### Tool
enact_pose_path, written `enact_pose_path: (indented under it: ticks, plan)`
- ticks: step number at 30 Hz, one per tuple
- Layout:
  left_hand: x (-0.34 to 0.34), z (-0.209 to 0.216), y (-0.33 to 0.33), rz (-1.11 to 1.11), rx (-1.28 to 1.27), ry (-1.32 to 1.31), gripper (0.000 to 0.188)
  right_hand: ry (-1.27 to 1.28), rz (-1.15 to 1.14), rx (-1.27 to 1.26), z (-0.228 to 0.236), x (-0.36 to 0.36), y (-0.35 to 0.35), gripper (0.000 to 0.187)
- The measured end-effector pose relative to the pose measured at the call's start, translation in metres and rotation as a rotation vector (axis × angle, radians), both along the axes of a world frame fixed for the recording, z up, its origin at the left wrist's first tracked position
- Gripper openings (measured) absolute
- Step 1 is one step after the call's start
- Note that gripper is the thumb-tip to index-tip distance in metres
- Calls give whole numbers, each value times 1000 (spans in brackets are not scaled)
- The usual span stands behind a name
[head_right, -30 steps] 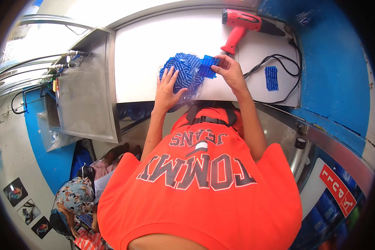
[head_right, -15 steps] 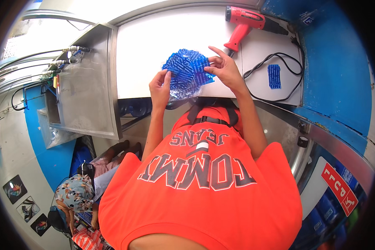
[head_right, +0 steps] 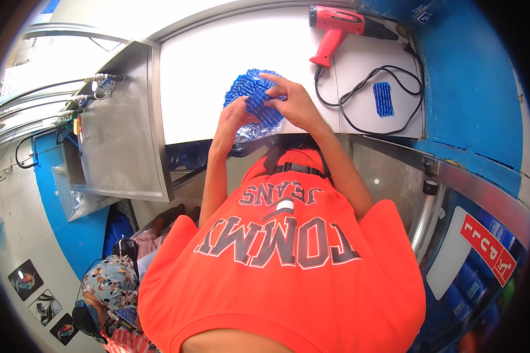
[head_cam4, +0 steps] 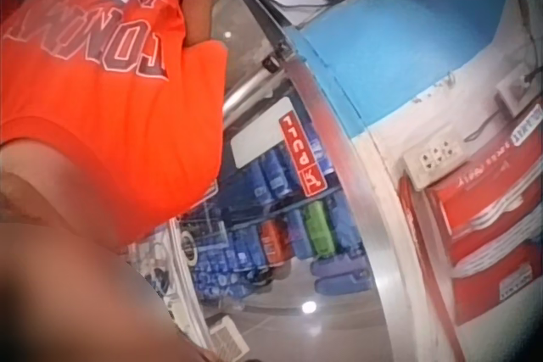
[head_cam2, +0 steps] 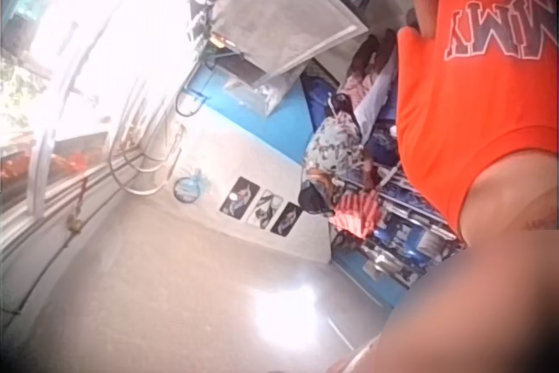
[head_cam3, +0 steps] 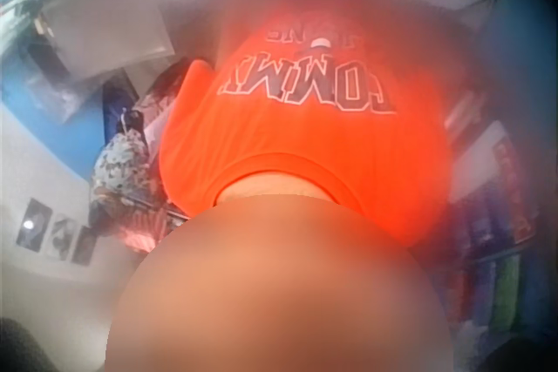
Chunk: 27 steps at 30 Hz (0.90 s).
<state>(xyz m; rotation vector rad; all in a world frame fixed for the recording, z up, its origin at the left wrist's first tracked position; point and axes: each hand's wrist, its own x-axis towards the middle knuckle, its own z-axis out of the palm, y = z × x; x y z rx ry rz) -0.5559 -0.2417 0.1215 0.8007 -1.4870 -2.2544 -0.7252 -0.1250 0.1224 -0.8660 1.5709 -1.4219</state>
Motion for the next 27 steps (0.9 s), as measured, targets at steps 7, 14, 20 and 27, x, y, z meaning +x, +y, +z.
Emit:
enact_pose_path:
  ticks: [7,14,20,27]
  plan:
    - [6,-24,17,-122,-453,-280,25,262,-98,-72,-20,19,11,75]
    - [6,-23,11,-39,-400,-134,29,-50,52,156,-47,-3,25,14]
    - [1,-48,-28,98,-1206,-605,44,-93,-221,122,-47,-42,33,15]
    - [4,-72,-48,162,-806,-554,41,-127,-203,5,-45,-57,35,14]
